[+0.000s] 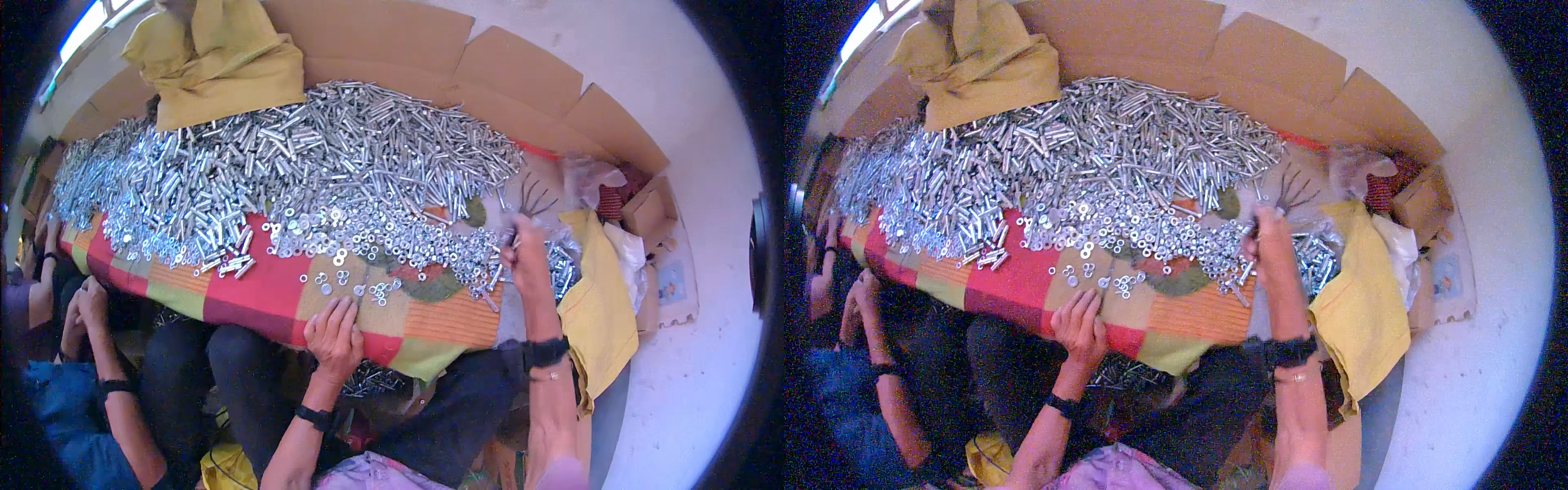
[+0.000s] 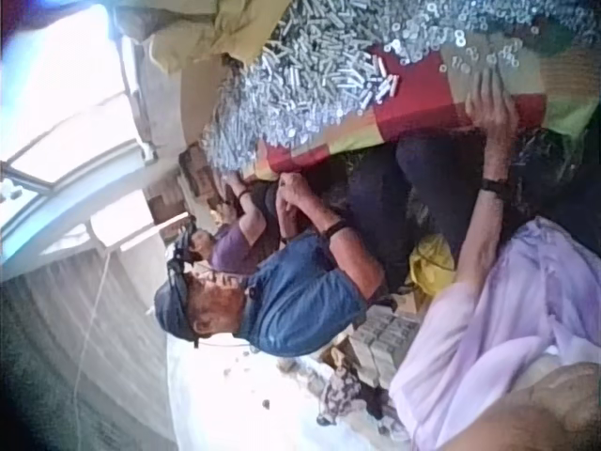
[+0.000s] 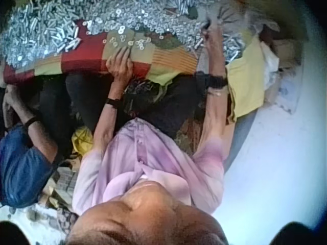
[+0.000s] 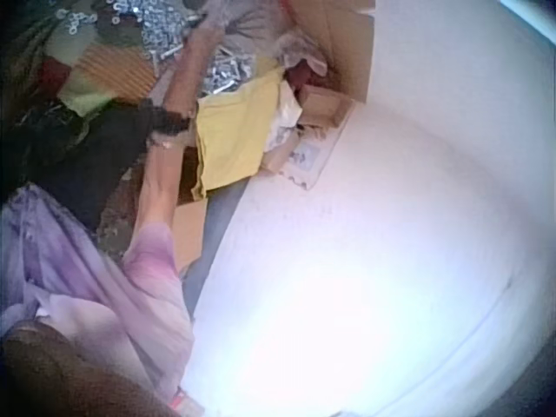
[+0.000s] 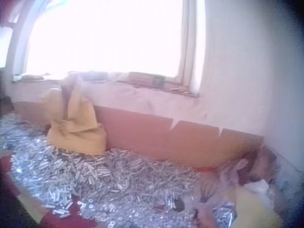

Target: Sorting and assembling metal screws and washers on a work table.

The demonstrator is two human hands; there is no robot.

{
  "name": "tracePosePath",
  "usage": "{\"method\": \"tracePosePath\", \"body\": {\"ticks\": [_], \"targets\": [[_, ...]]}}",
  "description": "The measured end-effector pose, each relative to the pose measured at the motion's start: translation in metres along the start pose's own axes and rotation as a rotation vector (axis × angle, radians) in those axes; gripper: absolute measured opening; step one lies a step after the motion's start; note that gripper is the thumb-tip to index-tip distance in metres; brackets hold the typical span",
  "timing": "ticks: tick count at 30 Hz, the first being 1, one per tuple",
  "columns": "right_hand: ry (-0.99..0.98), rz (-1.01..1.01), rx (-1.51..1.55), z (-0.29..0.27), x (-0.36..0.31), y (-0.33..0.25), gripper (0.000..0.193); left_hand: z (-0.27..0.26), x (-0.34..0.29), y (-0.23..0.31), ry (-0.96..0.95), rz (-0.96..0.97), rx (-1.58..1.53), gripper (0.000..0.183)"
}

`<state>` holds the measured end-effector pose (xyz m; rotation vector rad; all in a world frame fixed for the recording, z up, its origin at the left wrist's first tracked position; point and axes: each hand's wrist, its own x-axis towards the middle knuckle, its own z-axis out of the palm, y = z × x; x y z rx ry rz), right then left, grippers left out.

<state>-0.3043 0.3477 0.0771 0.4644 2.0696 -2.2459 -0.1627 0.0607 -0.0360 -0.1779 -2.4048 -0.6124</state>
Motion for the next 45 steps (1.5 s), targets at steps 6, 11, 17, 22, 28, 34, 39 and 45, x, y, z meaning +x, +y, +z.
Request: {"method": "tracePosePath", "body": {"ticks": [6,11,17,22,28,34,39,45], "targets": [[-0.538,0.366,1.035,0.032,-0.071,0.016,0.028,-0.008,0.014,0.023,-0.153,-0.056,-0.063,0.036],[-0.681,0.469,1.216,0.067,-0.085,0.043,0.031,-0.003,0.037,0.03,-0.296,0.101,-0.099,0.032],[-0.554,0.309,0.658,0.079,-0.088,0.053,0.019,-0.016,0.074,-0.014,-0.139,0.041,-0.095,0.027],[-0.415,0.144,0.353,0.102,-0.098,0.05,0.02,-0.008,0.072,-0.017,-0.372,0.069,-0.227,0.029],[-0.41,0.161,0.484,0.109,-0.097,0.046,0.025,-0.003,0.077,-0.022,-0.145,-0.05,-0.227,0.029],[-0.478,0.226,0.581,0.105,-0.098,0.043,0.029,0.002,0.069,-0.012,-0.286,0.078,-0.234,0.027],[-0.484,0.332,0.631,0.099,-0.093,0.061,0.028,-0.027,0.07,-0.041,-0.143,-0.051,-0.324,0.02],[-0.566,0.373,0.606,0.109,-0.096,0.069,0.026,-0.041,0.097,-0.12,0.101,-0.209,-0.108,0.014]]}}
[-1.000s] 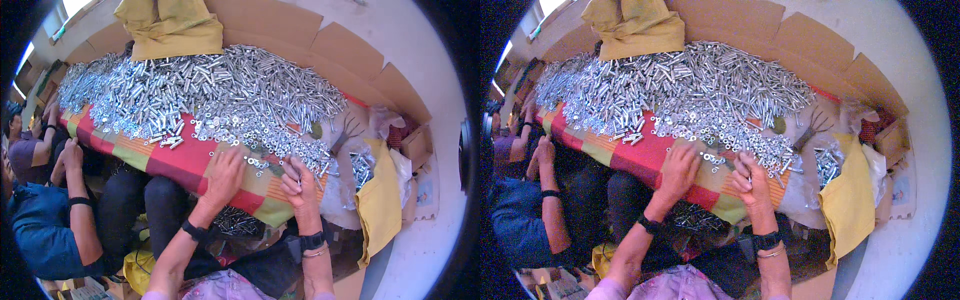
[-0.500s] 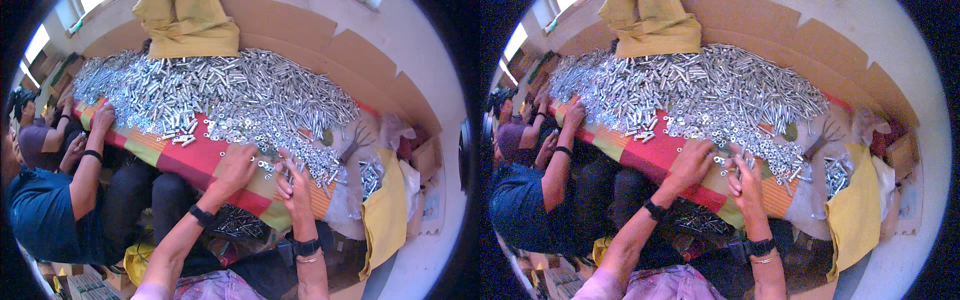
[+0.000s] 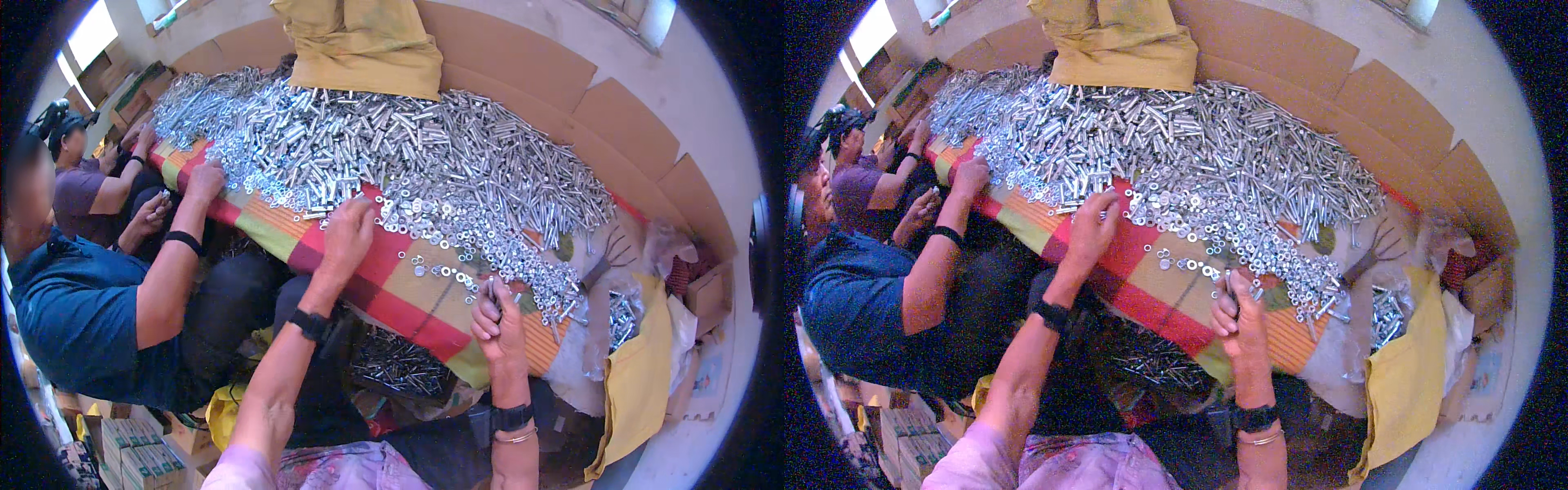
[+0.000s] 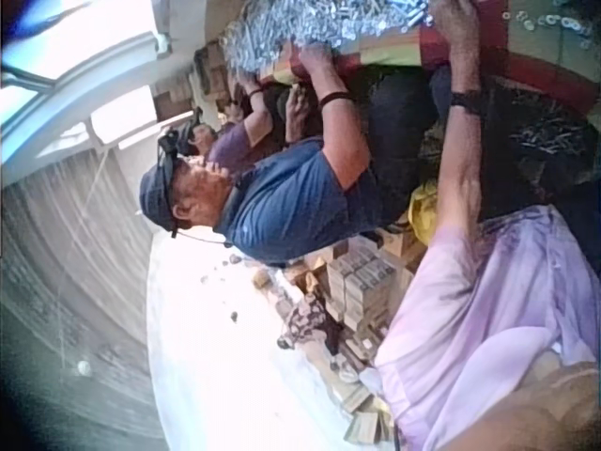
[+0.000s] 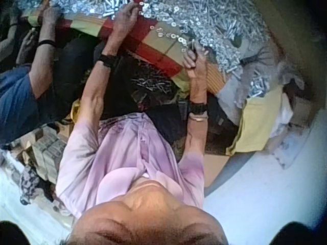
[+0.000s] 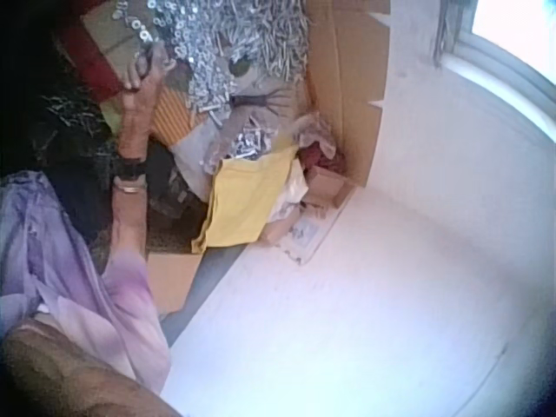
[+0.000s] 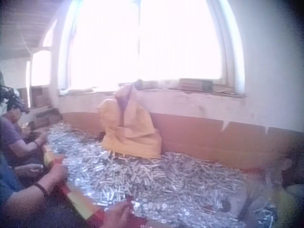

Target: Sorting and assembling metal screws and washers on a work table.

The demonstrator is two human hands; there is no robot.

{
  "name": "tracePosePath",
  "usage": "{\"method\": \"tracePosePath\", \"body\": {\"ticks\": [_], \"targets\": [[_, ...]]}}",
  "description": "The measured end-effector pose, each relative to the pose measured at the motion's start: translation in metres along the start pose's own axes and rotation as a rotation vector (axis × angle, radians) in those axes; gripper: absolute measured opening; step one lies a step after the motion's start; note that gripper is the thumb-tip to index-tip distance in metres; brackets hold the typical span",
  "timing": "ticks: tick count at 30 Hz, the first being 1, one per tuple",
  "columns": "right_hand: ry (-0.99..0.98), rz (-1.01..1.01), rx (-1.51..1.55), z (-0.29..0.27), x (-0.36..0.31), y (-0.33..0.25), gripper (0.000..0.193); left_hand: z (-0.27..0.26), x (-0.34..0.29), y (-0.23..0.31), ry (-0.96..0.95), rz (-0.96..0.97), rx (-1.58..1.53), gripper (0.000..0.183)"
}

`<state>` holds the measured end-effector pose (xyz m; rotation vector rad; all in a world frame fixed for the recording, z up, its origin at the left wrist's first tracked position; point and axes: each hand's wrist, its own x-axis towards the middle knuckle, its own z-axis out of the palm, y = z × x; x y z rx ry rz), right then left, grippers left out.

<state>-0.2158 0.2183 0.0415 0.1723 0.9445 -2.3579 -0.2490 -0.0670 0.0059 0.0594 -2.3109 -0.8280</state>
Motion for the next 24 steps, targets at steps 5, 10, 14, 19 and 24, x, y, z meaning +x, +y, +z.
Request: {"method": "tracePosePath", "body": {"ticks": [5,10,14,19,24], "targets": [[0.079,-0.017,0.023,0.004,0.004,0.006,0.025,0.003,0.004,-0.027,-0.016,0.056,0.447,0.011],[0.109,-0.017,0.042,0.0,0.004,0.007,0.024,0.011,0.014,-0.024,-0.055,0.069,0.625,0.01],[0.111,-0.024,0.038,0.0,0.002,0.007,0.024,0.013,0.02,-0.028,-0.124,0.044,0.731,0.011],[0.121,-0.035,-0.013,-0.001,0.0,0.006,0.023,0.006,0.018,-0.028,-0.075,0.121,0.583,0.007],[0.24,-0.044,-0.105,0.005,-0.004,0.01,0.017,0.0,0.002,0.018,-0.063,-0.122,-0.097,0.016]]}}
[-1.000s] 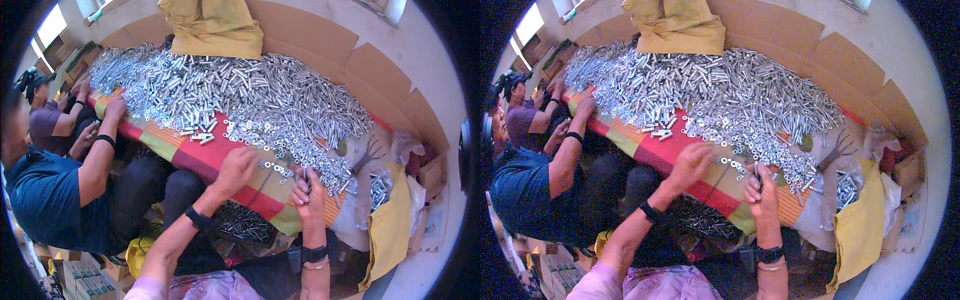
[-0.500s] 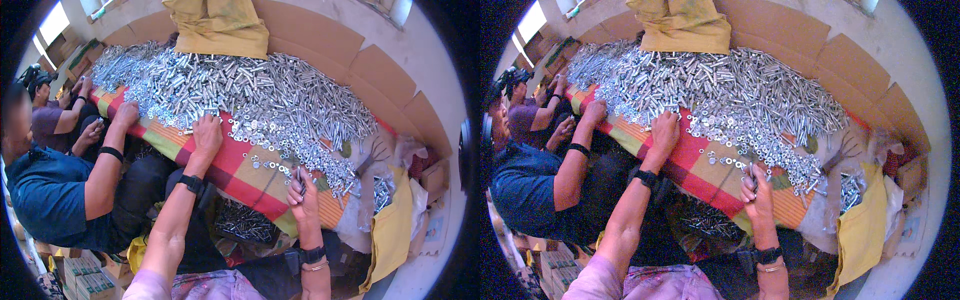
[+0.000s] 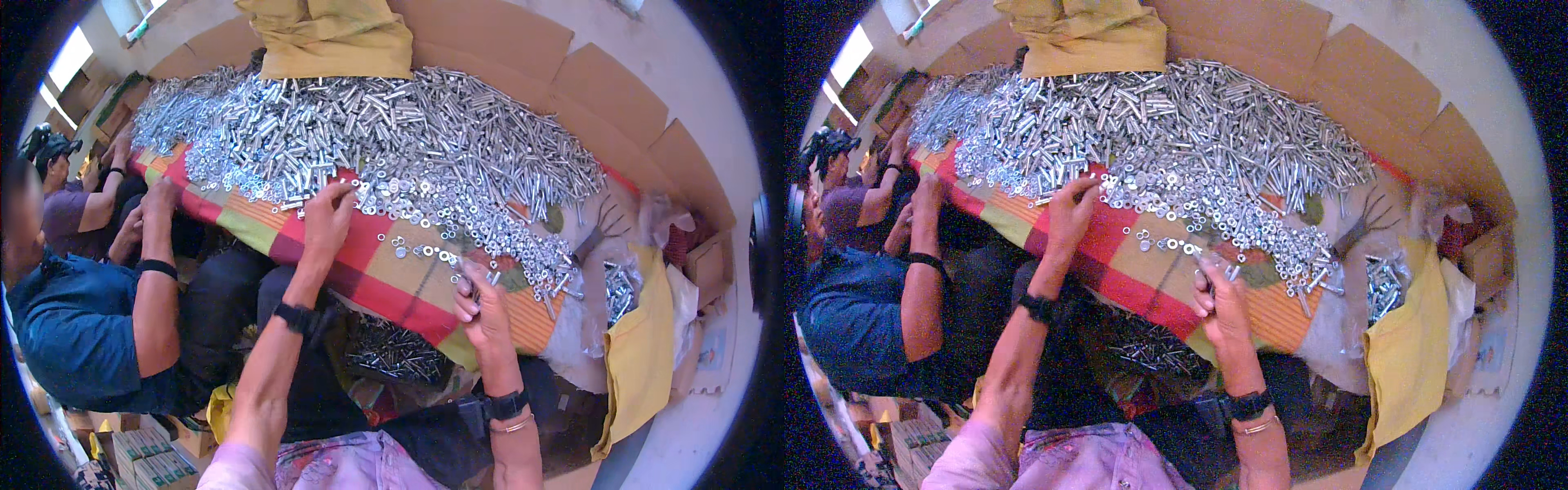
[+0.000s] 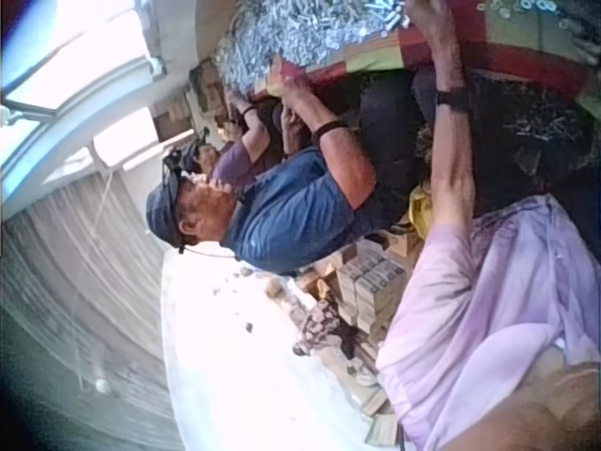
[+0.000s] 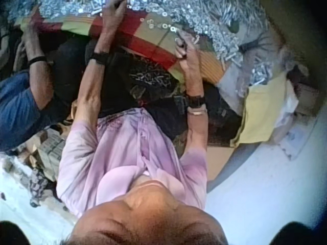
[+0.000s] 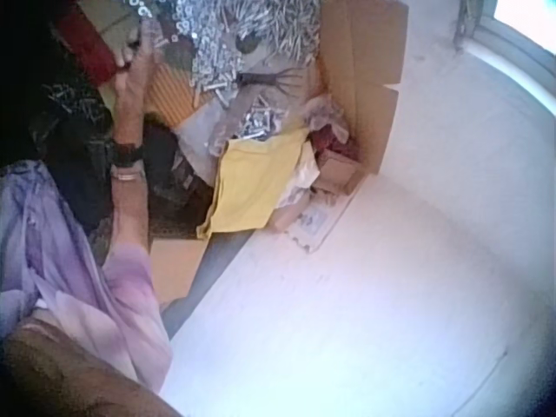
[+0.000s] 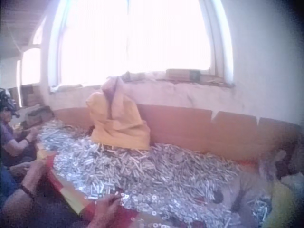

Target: Sorting and assembling metal screws and washers on a work table.

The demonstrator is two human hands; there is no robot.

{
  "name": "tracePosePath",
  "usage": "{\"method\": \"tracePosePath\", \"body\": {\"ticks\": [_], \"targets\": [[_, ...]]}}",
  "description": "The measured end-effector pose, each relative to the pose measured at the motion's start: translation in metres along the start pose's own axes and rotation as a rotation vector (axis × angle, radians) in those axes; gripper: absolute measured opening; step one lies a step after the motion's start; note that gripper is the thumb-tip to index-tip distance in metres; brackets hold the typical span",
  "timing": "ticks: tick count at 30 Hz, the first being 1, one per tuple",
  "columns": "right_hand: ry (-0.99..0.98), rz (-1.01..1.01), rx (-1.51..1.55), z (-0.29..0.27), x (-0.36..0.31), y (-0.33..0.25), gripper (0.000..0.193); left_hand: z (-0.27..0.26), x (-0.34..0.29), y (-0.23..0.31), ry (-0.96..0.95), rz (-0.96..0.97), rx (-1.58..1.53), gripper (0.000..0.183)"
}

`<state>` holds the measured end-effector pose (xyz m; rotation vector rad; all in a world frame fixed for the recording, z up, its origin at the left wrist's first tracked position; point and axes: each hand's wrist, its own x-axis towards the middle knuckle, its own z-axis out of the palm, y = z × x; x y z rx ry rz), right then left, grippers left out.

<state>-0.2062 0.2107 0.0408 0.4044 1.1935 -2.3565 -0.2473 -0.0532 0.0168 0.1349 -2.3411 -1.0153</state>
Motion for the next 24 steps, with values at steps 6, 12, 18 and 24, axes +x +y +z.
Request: {"method": "tracePosePath", "body": {"ticks": [6,12,18,24], "targets": [[-0.003,-0.062,-0.276,0.006,-0.002,0.011,0.018,0.002,-0.065,0.071,-0.319,-0.34,-0.562,0.024],[0.022,-0.297,-0.665,-0.009,0.01,0.024,0.017,0.007,-0.089,0.08,-0.434,-0.329,-0.605,0.021],[0.089,-0.216,-0.626,-0.007,0.009,0.014,0.017,0.005,-0.089,0.083,-0.418,-0.408,-0.629,0.018],[-0.155,-0.252,-0.798,-0.008,0.008,0.027,0.021,0.016,-0.098,0.1,-0.419,-0.353,-0.761,0.017]]}}
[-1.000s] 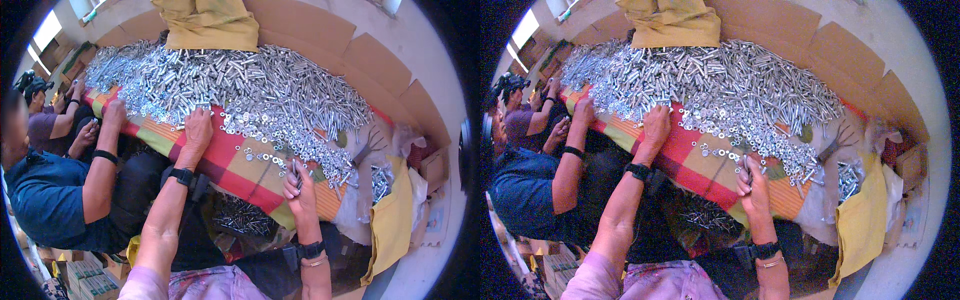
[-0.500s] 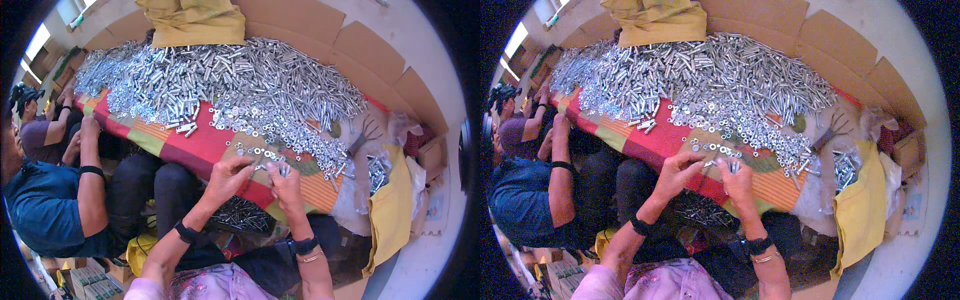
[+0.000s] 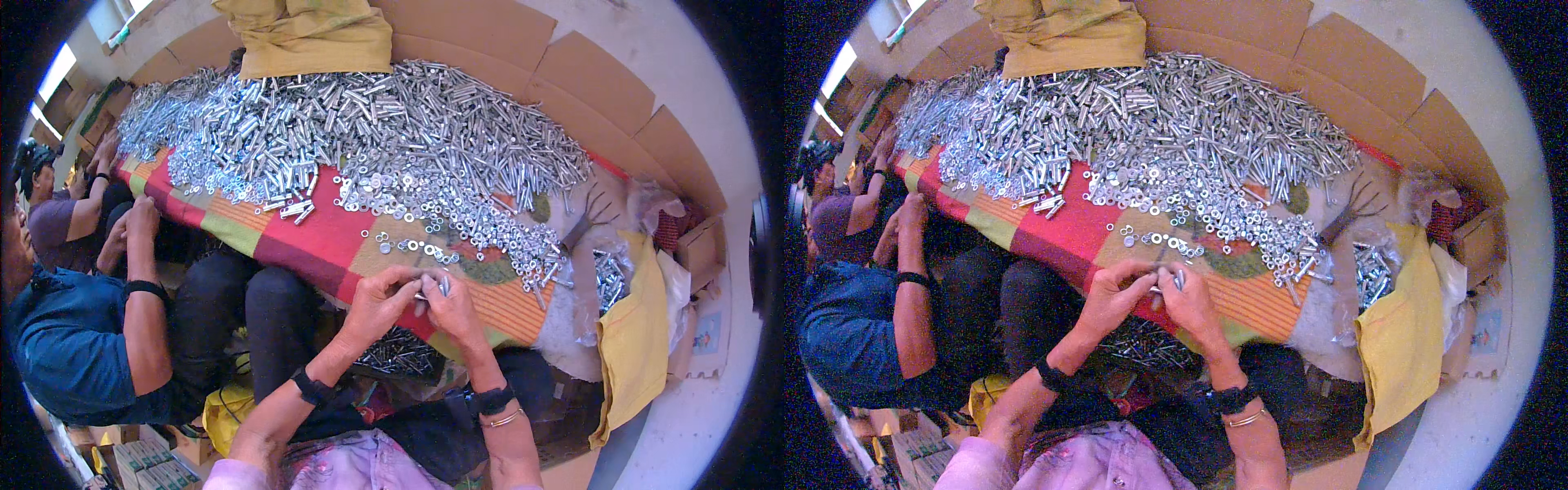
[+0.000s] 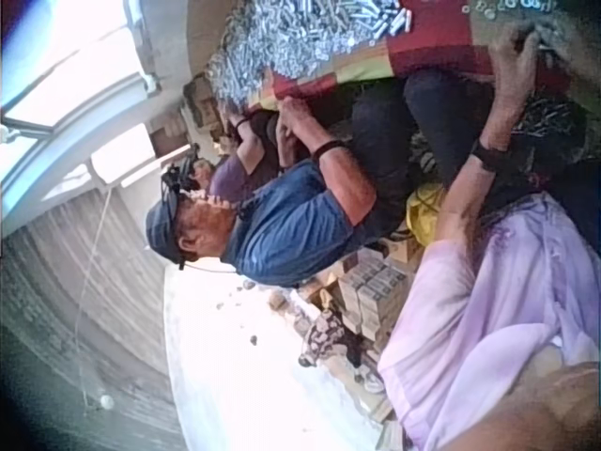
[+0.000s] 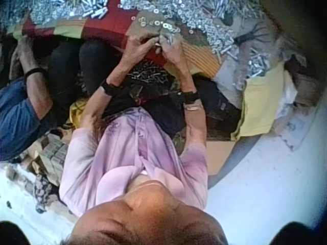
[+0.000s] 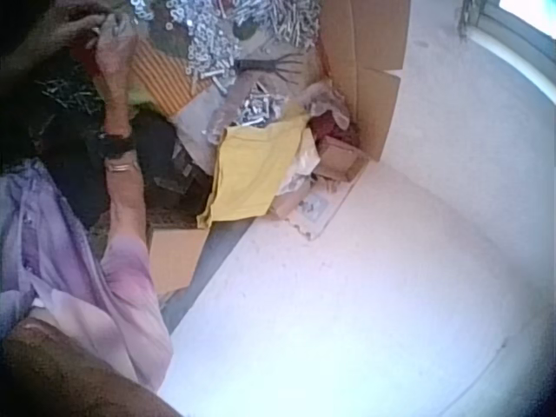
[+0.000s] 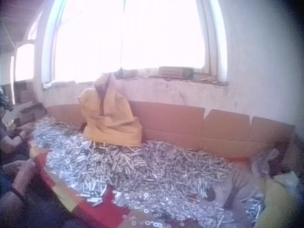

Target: Sorting and assembling metal screws and washers on a work table.

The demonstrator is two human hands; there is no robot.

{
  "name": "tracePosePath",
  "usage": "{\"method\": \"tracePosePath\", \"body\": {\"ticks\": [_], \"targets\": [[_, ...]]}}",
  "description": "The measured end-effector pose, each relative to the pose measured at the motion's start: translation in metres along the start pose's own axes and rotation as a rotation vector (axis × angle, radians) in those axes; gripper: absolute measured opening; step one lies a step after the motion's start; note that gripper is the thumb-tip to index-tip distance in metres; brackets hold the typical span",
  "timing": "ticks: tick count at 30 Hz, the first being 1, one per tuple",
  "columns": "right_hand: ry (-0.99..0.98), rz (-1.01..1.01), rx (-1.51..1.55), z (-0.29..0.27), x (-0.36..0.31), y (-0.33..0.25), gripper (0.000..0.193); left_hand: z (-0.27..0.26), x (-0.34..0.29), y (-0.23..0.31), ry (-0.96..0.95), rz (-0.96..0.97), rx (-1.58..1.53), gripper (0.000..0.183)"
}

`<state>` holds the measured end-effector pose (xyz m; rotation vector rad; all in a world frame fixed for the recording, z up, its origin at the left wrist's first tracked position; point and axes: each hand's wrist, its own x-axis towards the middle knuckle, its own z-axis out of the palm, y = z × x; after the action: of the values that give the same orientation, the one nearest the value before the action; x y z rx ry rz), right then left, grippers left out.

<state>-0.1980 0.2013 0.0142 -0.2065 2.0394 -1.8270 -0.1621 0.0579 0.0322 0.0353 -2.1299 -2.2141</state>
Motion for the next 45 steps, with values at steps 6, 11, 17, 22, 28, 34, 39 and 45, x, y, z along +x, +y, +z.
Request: {"method": "tracePosePath", "body": {"ticks": [6,11,17,22,28,34,39,45], "targets": [[0.107,0.132,0.821,-0.01,-0.005,-0.018,0.02,-0.006,0.034,-0.004,0.235,0.428,0.492,0.021],[0.144,0.189,0.778,-0.01,-0.003,-0.012,0.017,-0.004,0.06,-0.034,0.146,0.615,0.97,0.018],[0.139,0.312,0.808,-0.013,-0.001,-0.01,0.015,0.004,0.043,-0.023,0.173,0.493,0.71,0.013],[0.065,0.364,0.774,-0.013,-0.001,-0.01,0.014,0.018,0.021,-0.019,0.075,0.294,0.381,0.015],[0.123,0.328,0.848,-0.011,-0.003,-0.005,0.013,0.029,0.01,-0.016,0.097,0.423,0.41,0.017],[0.23,0.254,0.804,-0.019,-0.004,-0.008,0.014,0.017,0.058,-0.031,0.262,0.517,0.67,0.019],[0.259,0.246,0.835,-0.02,-0.004,-0.007,0.015,0.016,0.081,-0.038,0.229,0.65,1.037,0.013],[0.227,0.175,0.85,-0.027,-0.005,-0.007,0.019,0.023,0.069,-0.038,0.204,0.517,0.808,0.007]]}}
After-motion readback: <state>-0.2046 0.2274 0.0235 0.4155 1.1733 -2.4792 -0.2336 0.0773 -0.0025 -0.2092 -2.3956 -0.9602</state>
